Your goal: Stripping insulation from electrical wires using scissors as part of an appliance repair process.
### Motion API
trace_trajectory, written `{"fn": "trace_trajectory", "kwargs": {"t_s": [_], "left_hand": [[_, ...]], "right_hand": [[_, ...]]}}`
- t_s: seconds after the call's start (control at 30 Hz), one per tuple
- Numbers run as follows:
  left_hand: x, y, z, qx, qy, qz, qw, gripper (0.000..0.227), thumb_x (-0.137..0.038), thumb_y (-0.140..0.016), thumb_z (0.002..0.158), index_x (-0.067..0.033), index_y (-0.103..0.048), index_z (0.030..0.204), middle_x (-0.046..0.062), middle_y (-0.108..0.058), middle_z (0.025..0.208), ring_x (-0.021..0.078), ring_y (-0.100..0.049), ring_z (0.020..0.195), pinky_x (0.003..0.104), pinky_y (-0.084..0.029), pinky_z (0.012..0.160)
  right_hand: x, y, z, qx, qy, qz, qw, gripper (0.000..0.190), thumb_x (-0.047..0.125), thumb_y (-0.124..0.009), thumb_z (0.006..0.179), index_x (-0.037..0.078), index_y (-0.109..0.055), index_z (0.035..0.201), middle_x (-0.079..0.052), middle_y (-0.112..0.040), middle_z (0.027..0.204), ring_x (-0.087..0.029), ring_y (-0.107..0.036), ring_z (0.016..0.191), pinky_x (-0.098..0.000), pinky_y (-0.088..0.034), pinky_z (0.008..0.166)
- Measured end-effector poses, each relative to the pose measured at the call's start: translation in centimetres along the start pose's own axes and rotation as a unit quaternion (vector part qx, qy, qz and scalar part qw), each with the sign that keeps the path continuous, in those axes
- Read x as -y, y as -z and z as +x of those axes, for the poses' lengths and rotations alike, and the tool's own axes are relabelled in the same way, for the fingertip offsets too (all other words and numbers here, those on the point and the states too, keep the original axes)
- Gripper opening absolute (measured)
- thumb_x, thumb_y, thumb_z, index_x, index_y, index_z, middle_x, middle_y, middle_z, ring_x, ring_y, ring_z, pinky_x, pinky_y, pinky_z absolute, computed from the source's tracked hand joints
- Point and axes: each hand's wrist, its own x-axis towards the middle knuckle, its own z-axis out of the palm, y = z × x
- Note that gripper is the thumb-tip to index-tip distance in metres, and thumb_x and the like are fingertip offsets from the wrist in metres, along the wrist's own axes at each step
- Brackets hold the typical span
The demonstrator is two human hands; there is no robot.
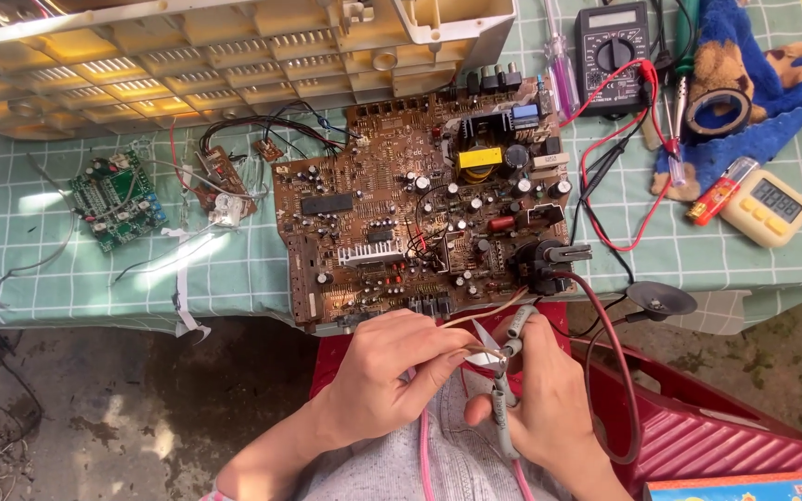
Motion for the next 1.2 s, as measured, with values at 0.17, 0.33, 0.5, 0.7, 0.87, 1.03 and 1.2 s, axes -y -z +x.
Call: {"fn": "trace_trajectory", "kwargs": {"t_s": [0.17, 0.33, 0.5, 0.7, 0.87, 1.03, 1.2], "left_hand": [[0.2, 0.0, 0.2, 0.008, 0.004, -0.008, 1.000, 0.015, -0.009, -0.058, 0.104, 0.0009, -0.068, 0.107, 0.006, -0.062, 0.075, 0.0219, -0.054, 0.060, 0.035, -0.046, 0.063], [0.5, -0.1, 0.0, 0.027, -0.005, 0.006, 1.000, 0.014, -0.007, -0.057, 0.104, 0.0024, -0.066, 0.109, 0.006, -0.055, 0.072, 0.0223, -0.051, 0.060, 0.036, -0.044, 0.062], [0.7, -0.4, -0.1, 0.027, -0.013, 0.025, 0.999, 0.010, -0.004, -0.058, 0.103, 0.0017, -0.065, 0.108, 0.007, -0.054, 0.074, 0.0236, -0.051, 0.062, 0.036, -0.044, 0.063], [1.2, -1.6, -1.2, -0.052, -0.051, 0.083, 0.994, 0.017, -0.012, -0.065, 0.103, 0.0005, -0.068, 0.114, 0.010, -0.074, 0.104, 0.0220, -0.071, 0.079, 0.033, -0.057, 0.070], [1.4, -1.6, -1.6, -0.093, -0.108, 0.149, 0.979, 0.024, -0.012, -0.078, 0.097, -0.0020, -0.067, 0.116, 0.009, -0.070, 0.102, 0.0187, -0.073, 0.082, 0.030, -0.065, 0.071], [1.0, -1.3, -1.3, -0.112, -0.135, 0.178, 0.968, 0.015, -0.003, -0.077, 0.095, 0.0008, -0.071, 0.108, 0.008, -0.074, 0.104, 0.0184, -0.075, 0.085, 0.032, -0.068, 0.078], [1.1, -1.1, -1.0, -0.109, -0.138, 0.167, 0.970, 0.012, 0.004, -0.065, 0.099, 0.0053, -0.069, 0.111, 0.014, -0.074, 0.105, 0.0232, -0.076, 0.087, 0.033, -0.069, 0.075]], "right_hand": [[0.0, -0.1, 0.1, 0.004, -0.004, 0.012, 1.000, 0.094, 0.087, -0.046, 0.071, 0.003, -0.049, 0.111, -0.008, -0.049, 0.090, -0.027, -0.058, 0.068, -0.0464, -0.045, 0.058], [-0.6, -0.6, -0.3, -0.027, 0.021, 0.018, 0.999, 0.082, 0.088, -0.049, 0.069, 0.008, -0.043, 0.087, -0.001, -0.038, 0.062, -0.017, -0.044, 0.049, -0.0397, -0.037, 0.049], [-1.3, -1.3, -0.8, -0.033, 0.023, 0.016, 0.999, 0.081, 0.088, -0.052, 0.068, 0.009, -0.042, 0.082, 0.001, -0.035, 0.054, -0.014, -0.038, 0.041, -0.0378, -0.034, 0.042], [-2.1, -1.9, -1.6, -0.032, 0.011, 0.014, 0.999, 0.086, 0.086, -0.058, 0.066, 0.005, -0.046, 0.091, -0.001, -0.034, 0.056, -0.020, -0.038, 0.041, -0.0399, -0.035, 0.044], [-2.5, -2.3, -1.8, -0.052, 0.023, -0.006, 0.998, 0.089, 0.087, -0.058, 0.065, 0.003, -0.045, 0.094, -0.002, -0.033, 0.056, -0.022, -0.036, 0.041, -0.0415, -0.035, 0.043], [-1.8, -2.0, -1.3, -0.067, 0.035, -0.020, 0.997, 0.088, 0.086, -0.054, 0.069, 0.003, -0.045, 0.094, -0.002, -0.035, 0.055, -0.019, -0.039, 0.041, -0.0401, -0.035, 0.041], [-0.6, -1.2, -0.7, -0.101, -0.002, -0.135, 0.986, 0.085, 0.090, -0.044, 0.071, 0.007, -0.045, 0.093, -0.002, -0.046, 0.066, -0.024, -0.053, 0.049, -0.0401, -0.038, 0.046]]}}
